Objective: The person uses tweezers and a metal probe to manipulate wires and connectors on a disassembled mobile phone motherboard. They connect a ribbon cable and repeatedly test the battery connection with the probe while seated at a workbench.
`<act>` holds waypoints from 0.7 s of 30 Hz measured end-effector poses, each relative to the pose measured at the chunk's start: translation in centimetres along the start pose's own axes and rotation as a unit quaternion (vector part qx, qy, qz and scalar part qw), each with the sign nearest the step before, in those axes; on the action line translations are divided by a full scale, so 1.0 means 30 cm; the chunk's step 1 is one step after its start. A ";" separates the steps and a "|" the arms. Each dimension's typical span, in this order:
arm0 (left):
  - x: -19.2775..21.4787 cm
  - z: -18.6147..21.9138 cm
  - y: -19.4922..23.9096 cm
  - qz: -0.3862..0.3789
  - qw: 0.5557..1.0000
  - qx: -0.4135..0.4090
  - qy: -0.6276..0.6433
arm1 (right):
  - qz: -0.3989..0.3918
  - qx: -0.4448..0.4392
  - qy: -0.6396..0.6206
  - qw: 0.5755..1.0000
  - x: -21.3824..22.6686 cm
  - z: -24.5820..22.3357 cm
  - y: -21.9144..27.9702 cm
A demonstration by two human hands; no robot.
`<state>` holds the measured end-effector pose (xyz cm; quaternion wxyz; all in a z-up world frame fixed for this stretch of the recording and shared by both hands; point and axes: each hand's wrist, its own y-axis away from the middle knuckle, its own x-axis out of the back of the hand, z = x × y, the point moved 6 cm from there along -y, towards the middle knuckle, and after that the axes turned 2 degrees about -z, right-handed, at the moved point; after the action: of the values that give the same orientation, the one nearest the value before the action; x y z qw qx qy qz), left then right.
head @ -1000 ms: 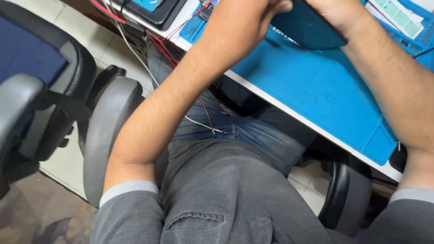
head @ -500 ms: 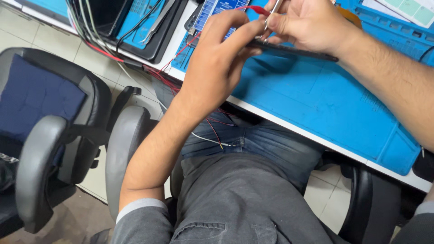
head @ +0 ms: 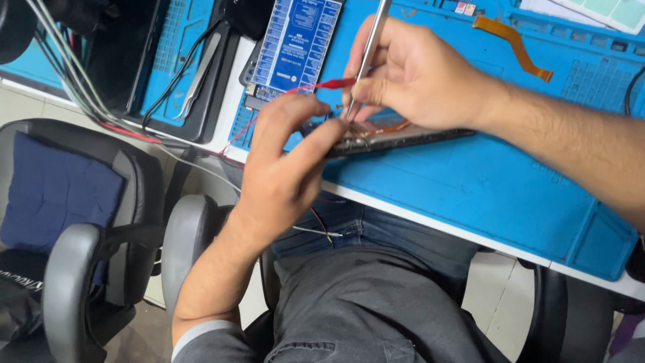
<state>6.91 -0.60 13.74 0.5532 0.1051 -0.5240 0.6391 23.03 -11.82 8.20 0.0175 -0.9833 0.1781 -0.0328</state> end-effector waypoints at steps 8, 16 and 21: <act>0.005 -0.029 0.003 -0.009 0.999 -0.039 0.015 | 0.000 0.000 -0.035 0.999 -0.019 -0.004 0.021; 0.013 -0.053 -0.008 -0.031 0.996 -0.074 0.027 | 0.010 0.011 -0.036 0.999 -0.021 0.010 0.036; 0.020 -0.051 -0.003 -0.033 0.995 -0.088 0.025 | 0.006 -0.003 -0.030 1.000 -0.035 0.013 0.041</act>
<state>7.45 0.94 13.56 0.5936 0.0572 -0.5610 0.5741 21.66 -12.60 7.70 0.0198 -0.9829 0.1833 -0.0029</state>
